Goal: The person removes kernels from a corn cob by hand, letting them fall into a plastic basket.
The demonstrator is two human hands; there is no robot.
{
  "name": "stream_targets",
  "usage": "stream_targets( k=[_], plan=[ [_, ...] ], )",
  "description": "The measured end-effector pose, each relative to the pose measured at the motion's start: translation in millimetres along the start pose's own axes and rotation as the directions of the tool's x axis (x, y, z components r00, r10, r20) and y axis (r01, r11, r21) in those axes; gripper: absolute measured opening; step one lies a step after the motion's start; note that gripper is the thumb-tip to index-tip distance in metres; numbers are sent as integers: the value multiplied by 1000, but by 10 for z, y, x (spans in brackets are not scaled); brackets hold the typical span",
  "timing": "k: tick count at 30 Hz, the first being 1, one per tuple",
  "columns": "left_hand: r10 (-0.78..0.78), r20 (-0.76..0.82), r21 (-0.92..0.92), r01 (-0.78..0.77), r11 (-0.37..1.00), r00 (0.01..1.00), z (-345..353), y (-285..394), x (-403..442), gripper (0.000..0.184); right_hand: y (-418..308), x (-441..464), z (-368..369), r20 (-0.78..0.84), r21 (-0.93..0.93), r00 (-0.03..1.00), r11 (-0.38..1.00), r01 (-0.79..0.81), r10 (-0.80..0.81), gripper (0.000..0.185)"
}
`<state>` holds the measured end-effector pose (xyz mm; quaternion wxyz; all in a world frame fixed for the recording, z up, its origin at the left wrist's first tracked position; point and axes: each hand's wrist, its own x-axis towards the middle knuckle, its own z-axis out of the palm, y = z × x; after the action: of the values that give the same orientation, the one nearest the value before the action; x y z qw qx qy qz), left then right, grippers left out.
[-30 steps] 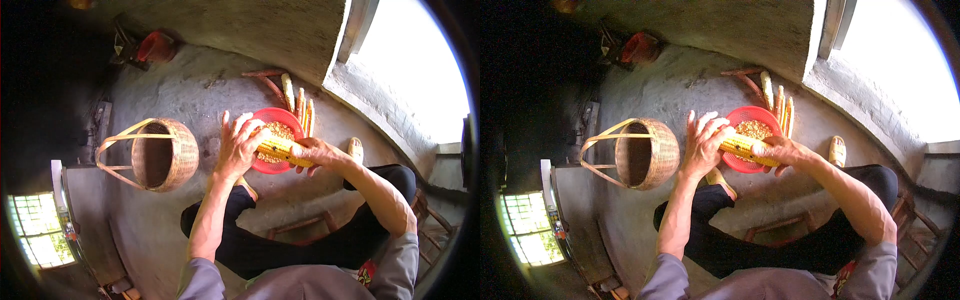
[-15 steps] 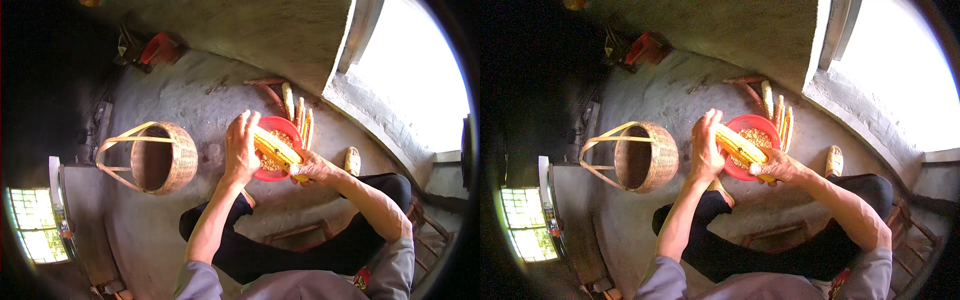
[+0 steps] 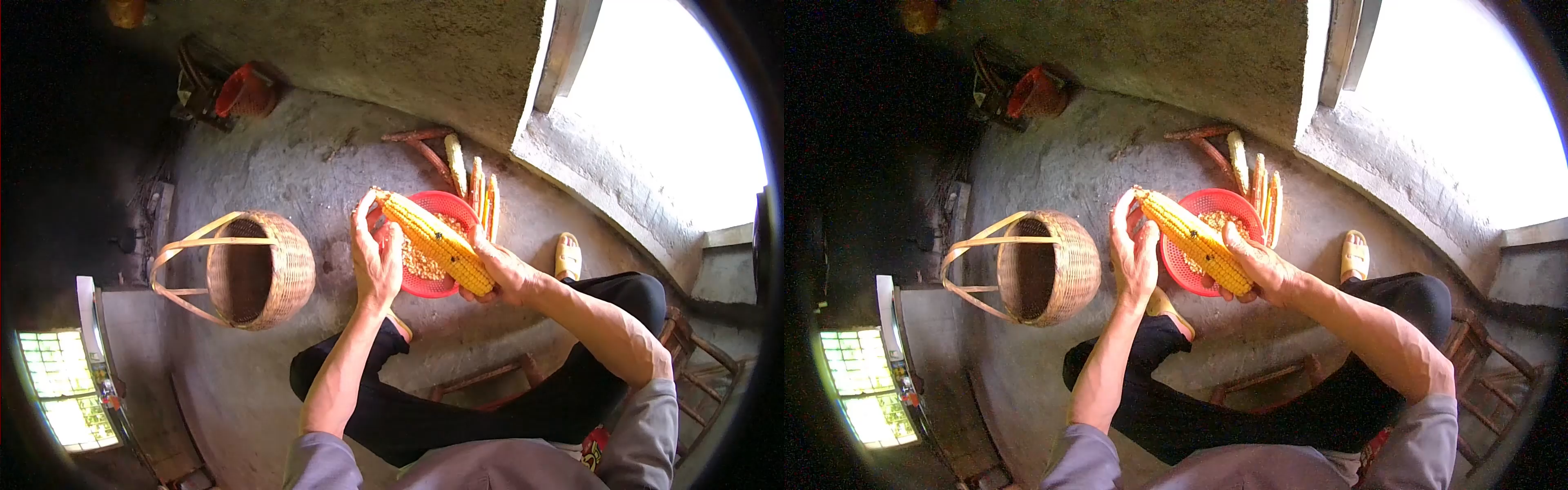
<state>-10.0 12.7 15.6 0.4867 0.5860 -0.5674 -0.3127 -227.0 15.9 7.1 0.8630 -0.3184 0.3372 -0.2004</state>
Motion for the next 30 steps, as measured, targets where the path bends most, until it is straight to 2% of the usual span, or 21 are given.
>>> stream_targets(
  k=[2,5,7,8,9,11,12,14,17,18,19,21,23,24,26,27,30],
  plan=[
    [34,19,-16,-33,999,999,-2,-48,4,52,-58,-11,-1,9,-38,999,998,-53,53,79],
    [91,51,-55,-88,995,995,-13,-73,-13,47,-15,37,-20,10,-4,999,999,-38,38,80],
    [87,11,182,-87,979,996,-22,45,-20,44,-17,43,-14,0,0,999,999,-33,33,80],
    [213,43,258,-216,941,976,-44,-13,0,44,-15,43,-10,-11,4,999,1000,-31,31,79],
    [214,44,259,-218,941,976,-56,19,16,44,-4,49,-18,-11,4,1000,1000,-29,30,79],
    [433,167,448,-459,767,886,-69,103,39,47,37,68,-45,-11,-19,1000,1000,25,-25,78],
    [434,199,420,-476,772,879,-72,98,54,50,48,72,-43,-11,-19,1000,999,26,-26,78],
    [440,200,394,-483,782,875,-56,121,58,50,68,82,-29,-95,-40,994,998,56,-60,76],
    [437,183,355,-473,806,881,-48,147,50,46,87,92,-56,-85,-38,992,995,92,-95,75],
    [309,94,184,-322,929,946,-44,114,40,42,82,90,-63,-81,-38,992,995,94,-97,75],
    [156,34,-9,-156,988,987,-50,97,36,39,73,83,-65,-56,-53,991,991,120,-123,74],
    [93,-26,-99,-95,990,995,-77,1,42,31,58,71,-56,-32,-67,989,987,145,-147,74],
    [-14,-22,-193,9,981,1000,-112,-158,51,28,42,67,-52,-26,-72,990,988,139,-142,75],
    [-14,-24,-193,9,981,1000,-110,-169,45,28,59,75,-63,-24,-73,990,988,139,-141,75],
    [71,-7,-62,-71,996,997,-101,-181,36,25,102,106,-90,-41,-76,993,992,104,-108,75],
    [204,-2,87,-203,975,979,-90,-148,59,22,100,102,-77,-39,-76,994,992,103,-106,75],
    [187,58,152,-193,969,981,-67,-21,11,27,92,89,-63,-81,-97,991,990,102,-110,75]
  ],
)
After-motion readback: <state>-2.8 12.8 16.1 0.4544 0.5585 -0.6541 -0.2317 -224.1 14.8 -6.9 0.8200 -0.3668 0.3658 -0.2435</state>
